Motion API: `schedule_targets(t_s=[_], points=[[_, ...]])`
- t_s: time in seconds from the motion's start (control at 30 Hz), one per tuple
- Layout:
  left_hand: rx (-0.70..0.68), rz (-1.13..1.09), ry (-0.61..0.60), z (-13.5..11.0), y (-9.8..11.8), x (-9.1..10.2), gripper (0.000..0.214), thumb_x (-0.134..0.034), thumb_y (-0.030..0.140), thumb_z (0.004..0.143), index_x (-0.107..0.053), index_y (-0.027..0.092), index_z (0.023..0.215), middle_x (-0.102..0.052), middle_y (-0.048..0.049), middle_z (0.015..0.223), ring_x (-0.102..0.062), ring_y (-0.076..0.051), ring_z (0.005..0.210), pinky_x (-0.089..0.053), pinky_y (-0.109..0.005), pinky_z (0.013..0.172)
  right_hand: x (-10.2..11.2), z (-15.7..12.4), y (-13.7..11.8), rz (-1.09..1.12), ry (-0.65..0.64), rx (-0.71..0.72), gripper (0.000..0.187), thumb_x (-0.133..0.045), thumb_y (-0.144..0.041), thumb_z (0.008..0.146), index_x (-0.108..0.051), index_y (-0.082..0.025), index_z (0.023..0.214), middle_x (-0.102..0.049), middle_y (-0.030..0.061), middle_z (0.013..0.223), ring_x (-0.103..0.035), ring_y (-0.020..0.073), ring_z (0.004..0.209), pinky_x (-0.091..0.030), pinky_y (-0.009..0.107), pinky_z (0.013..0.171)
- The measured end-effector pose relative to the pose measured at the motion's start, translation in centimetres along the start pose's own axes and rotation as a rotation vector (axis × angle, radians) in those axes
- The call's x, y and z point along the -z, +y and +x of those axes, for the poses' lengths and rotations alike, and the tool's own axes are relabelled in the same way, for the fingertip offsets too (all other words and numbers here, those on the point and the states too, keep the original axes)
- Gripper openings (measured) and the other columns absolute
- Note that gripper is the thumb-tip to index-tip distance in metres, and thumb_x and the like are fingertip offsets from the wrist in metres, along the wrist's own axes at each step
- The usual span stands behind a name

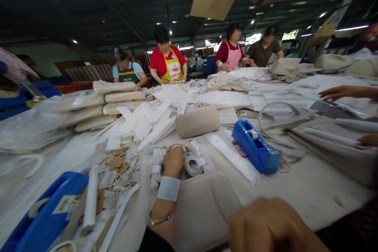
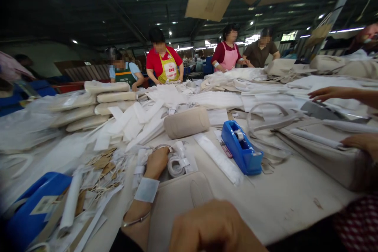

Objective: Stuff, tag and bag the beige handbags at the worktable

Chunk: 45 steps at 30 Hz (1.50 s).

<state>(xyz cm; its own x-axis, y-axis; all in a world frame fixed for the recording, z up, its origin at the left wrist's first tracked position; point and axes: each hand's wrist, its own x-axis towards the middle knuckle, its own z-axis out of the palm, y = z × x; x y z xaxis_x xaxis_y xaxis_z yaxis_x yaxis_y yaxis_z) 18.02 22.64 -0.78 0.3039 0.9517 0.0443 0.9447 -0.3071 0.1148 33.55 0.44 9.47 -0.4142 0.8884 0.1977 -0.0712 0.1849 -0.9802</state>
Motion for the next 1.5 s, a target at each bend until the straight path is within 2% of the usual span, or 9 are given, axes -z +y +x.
schedule_targets(t_s=[0.07,0.13,0.2,0.27,0.47,0.63,0.83,1.17,1.5], points=[[-0.001,-0.007,-0.003,0.1,0.0,0.0,0.035,-0.033,0.012,0.092,-0.065,0.017,0.104,-0.071,-0.0126,0.102,-0.066,-0.024,0.1,-0.049,-0.033,0.084,3.4,2.2,2.7,-0.244,0.226,-0.064,0.028,-0.061,-0.043,0.087,-0.063,-0.021,0.071,-0.063,0.0022,0.065,-0.059,0.0157,0.062,-0.046,0.026,0.06],[-0.001,-0.016,-0.003,0.1,-0.1,0.1,0.035,-0.033,0.011,0.092,-0.065,0.018,0.104,-0.071,-0.0124,0.101,-0.066,-0.024,0.101,-0.049,-0.034,0.084,7.1,4.2,6.2,-0.814,0.455,-0.146,0.026,-0.054,-0.028,0.093,-0.064,-0.017,0.072,-0.067,0.0074,0.083,-0.061,0.0183,0.079,-0.046,0.029,0.076],[0.002,-0.021,-0.003,0.1,0.0,0.2,0.035,-0.033,0.01,0.091,-0.066,0.018,0.103,-0.071,-0.0126,0.101,-0.066,-0.024,0.101,-0.049,-0.034,0.084,10.1,5.4,9.9,-1.399,0.524,-0.327,0.017,-0.056,-0.024,0.093,-0.067,-0.012,0.097,-0.064,0.0161,0.112,-0.056,0.0269,0.107,-0.043,0.037,0.092],[0.005,-0.023,-0.004,0.0,0.0,0.4,0.035,-0.034,0.009,0.09,-0.066,0.017,0.103,-0.071,-0.0127,0.101,-0.066,-0.023,0.102,-0.049,-0.033,0.084,11.9,5.7,12.9,-1.557,0.521,-0.407,0.025,-0.061,-0.021,0.089,-0.066,-0.004,0.108,-0.061,0.0231,0.118,-0.051,0.0346,0.115,-0.04,0.043,0.095],[0.014,-0.01,-0.019,0.0,0.1,0.5,0.035,-0.034,0.01,0.091,-0.066,0.017,0.105,-0.071,-0.0126,0.101,-0.066,-0.023,0.102,-0.049,-0.032,0.084,12.5,5.0,15.2,-1.618,0.455,-0.405,0.024,-0.049,-0.003,0.088,-0.072,-0.009,0.085,-0.066,0.0148,0.101,-0.054,0.0282,0.104,-0.039,0.036,0.09],[0.027,0.004,-0.041,-0.1,0.2,0.8,0.035,-0.036,0.01,0.092,-0.065,0.018,0.109,-0.07,-0.0131,0.106,-0.065,-0.021,0.104,-0.048,-0.03,0.087,13.1,5.4,14.2,-1.596,0.479,-0.387,0.021,-0.052,-0.018,0.093,-0.071,-0.014,0.084,-0.067,0.0118,0.1,-0.054,0.0267,0.103,-0.037,0.034,0.084],[0.017,-0.001,-0.025,-0.1,0.2,0.7,0.036,-0.034,0.009,0.091,-0.066,0.017,0.105,-0.071,-0.0133,0.104,-0.065,-0.023,0.103,-0.049,-0.033,0.086,14.2,4.8,13.5,-1.468,0.513,-0.43,0.021,-0.051,-0.012,0.09,-0.068,-0.016,0.078,-0.07,0.0061,0.088,-0.062,0.0173,0.084,-0.035,0.027,0.067],[0.008,-0.001,-0.022,-0.1,0.2,0.9,0.034,-0.036,0.011,0.091,-0.066,0.018,0.106,-0.071,-0.0138,0.104,-0.066,-0.023,0.102,-0.049,-0.032,0.086,15.9,5.4,11.5,-1.251,0.589,-0.5,0.015,-0.072,-0.031,0.08,-0.067,-0.018,0.073,-0.069,0.0027,0.074,-0.062,0.0187,0.072,-0.033,0.026,0.058],[-0.005,-0.024,-0.011,0.2,0.0,0.3,0.037,-0.033,0.011,0.09,-0.066,0.017,0.106,-0.07,-0.0137,0.106,-0.066,-0.027,0.102,-0.051,-0.037,0.086,17.6,4.8,11.6,-0.986,0.313,-0.671,0.015,-0.061,-0.014,0.079,-0.075,-0.011,0.082,-0.069,0.0028,0.064,-0.06,0.0126,0.053,-0.046,0.019,0.047]])
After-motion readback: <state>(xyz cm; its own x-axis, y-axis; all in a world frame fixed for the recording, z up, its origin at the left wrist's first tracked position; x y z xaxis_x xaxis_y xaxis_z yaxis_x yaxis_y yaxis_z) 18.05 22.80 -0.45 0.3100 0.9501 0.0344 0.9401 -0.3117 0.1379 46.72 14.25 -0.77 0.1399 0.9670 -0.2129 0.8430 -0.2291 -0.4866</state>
